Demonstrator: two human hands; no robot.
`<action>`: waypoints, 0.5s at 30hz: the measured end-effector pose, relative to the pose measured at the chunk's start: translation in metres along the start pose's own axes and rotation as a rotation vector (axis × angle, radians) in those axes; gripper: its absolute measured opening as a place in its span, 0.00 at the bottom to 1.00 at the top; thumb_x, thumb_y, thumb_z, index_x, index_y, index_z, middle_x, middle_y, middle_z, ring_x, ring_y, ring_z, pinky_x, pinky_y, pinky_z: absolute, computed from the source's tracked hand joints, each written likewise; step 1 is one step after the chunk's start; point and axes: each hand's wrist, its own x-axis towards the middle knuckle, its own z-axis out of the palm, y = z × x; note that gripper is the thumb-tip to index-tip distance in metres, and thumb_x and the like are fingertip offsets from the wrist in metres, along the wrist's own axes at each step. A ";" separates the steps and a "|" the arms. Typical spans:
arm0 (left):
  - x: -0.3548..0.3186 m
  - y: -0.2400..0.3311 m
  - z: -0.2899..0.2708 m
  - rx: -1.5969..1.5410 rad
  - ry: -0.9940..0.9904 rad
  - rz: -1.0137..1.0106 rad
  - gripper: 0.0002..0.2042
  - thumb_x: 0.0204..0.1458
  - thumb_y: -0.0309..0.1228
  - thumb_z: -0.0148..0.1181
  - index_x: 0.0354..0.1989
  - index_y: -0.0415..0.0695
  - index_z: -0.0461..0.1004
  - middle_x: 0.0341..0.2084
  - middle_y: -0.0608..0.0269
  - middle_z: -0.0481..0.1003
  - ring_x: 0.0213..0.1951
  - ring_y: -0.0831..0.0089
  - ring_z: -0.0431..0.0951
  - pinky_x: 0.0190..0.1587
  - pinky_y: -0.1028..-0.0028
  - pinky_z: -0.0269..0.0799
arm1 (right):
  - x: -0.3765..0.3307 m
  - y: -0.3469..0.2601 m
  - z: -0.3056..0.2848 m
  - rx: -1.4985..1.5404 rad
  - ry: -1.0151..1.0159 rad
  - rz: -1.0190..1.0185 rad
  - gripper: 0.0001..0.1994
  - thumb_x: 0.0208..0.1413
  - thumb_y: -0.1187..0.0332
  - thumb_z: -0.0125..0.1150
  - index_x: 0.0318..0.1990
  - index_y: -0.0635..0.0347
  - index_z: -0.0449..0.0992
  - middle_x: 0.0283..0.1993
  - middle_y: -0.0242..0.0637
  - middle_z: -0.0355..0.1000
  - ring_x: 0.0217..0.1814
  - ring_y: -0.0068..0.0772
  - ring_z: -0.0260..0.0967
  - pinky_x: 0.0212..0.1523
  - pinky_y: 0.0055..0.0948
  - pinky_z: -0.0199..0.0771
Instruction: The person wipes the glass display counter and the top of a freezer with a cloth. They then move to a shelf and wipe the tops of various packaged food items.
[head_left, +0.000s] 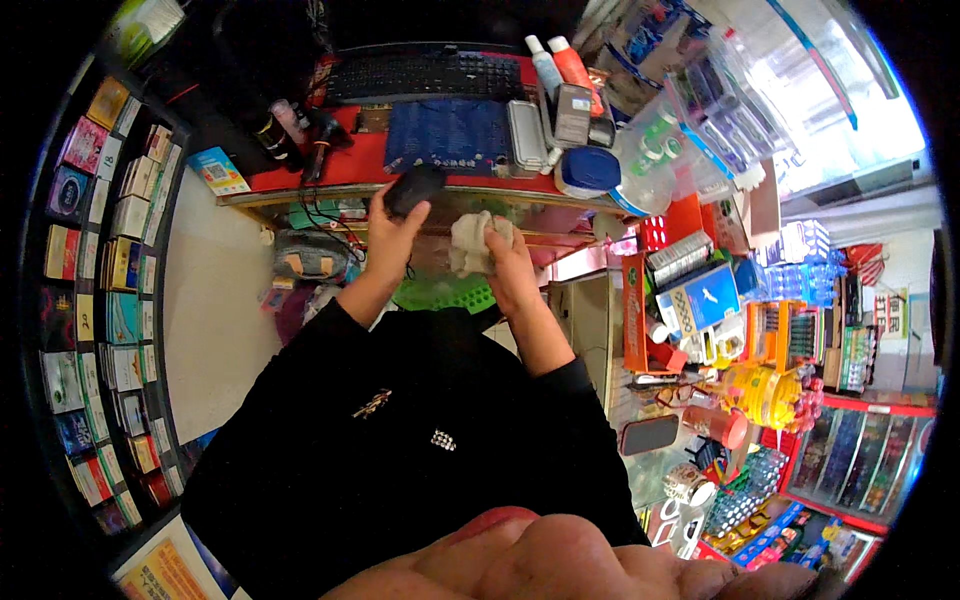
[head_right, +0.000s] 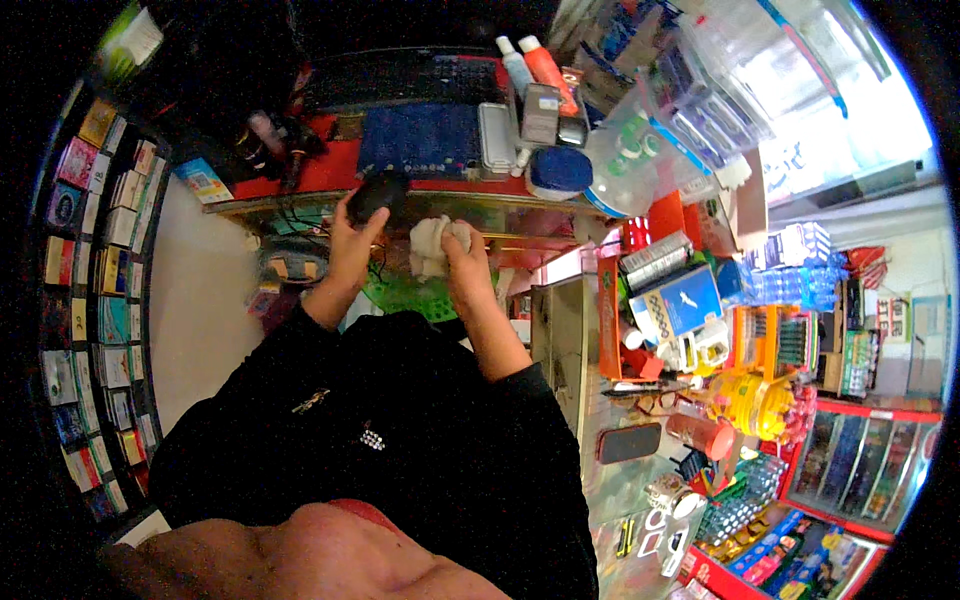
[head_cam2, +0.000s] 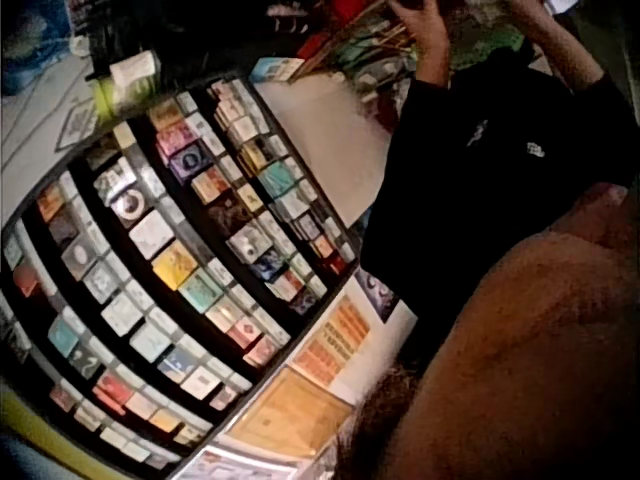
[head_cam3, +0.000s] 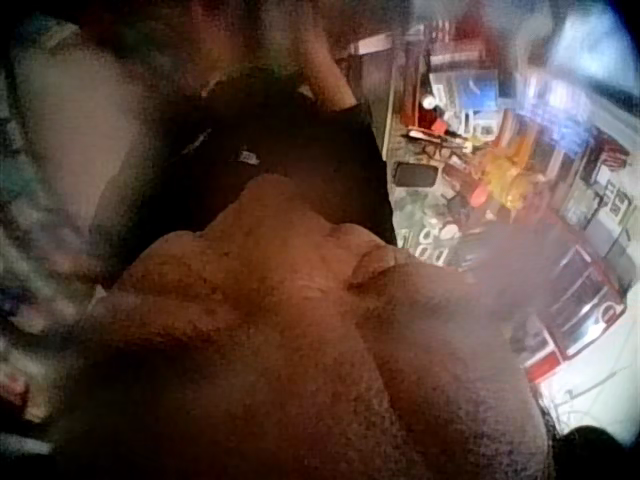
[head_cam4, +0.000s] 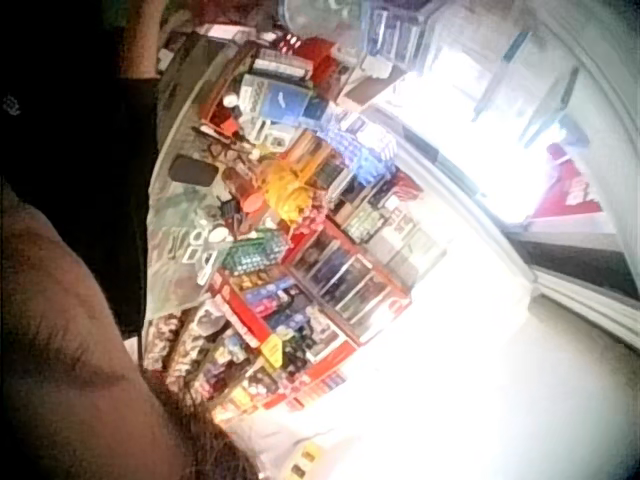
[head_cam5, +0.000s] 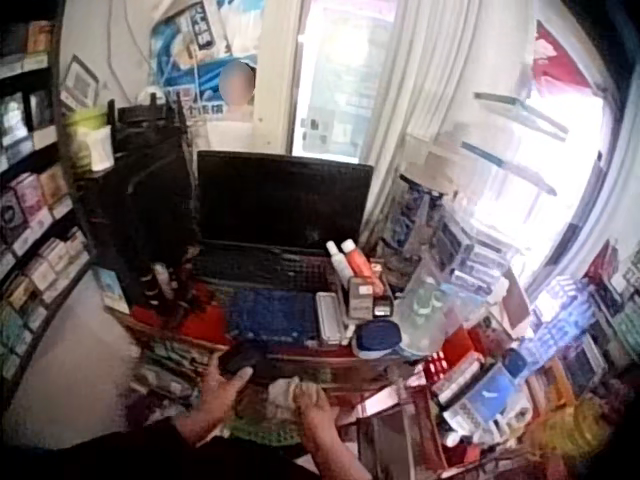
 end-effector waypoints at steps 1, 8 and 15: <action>0.009 -0.003 -0.012 -0.014 0.052 -0.001 0.30 0.52 0.28 0.69 0.60 0.37 0.61 0.51 0.58 0.70 0.51 0.70 0.73 0.54 0.72 0.69 | 0.007 0.002 0.003 -0.078 0.046 0.030 0.25 0.62 0.64 0.57 0.64 0.59 0.60 0.58 0.40 0.67 0.55 0.36 0.68 0.52 0.35 0.71; 0.046 -0.009 -0.095 -0.089 0.297 -0.012 0.32 0.51 0.26 0.69 0.62 0.37 0.59 0.53 0.54 0.69 0.53 0.67 0.72 0.57 0.70 0.68 | 0.103 -0.001 0.069 -0.577 -0.080 -0.350 0.19 0.58 0.61 0.63 0.51 0.62 0.68 0.47 0.42 0.71 0.46 0.37 0.70 0.48 0.33 0.70; 0.037 0.007 -0.125 -0.004 0.342 0.000 0.30 0.53 0.24 0.67 0.63 0.38 0.59 0.54 0.55 0.69 0.53 0.69 0.72 0.56 0.71 0.69 | 0.253 0.012 0.147 -1.276 -0.142 -0.825 0.20 0.55 0.57 0.62 0.52 0.57 0.74 0.61 0.50 0.65 0.64 0.57 0.60 0.61 0.44 0.63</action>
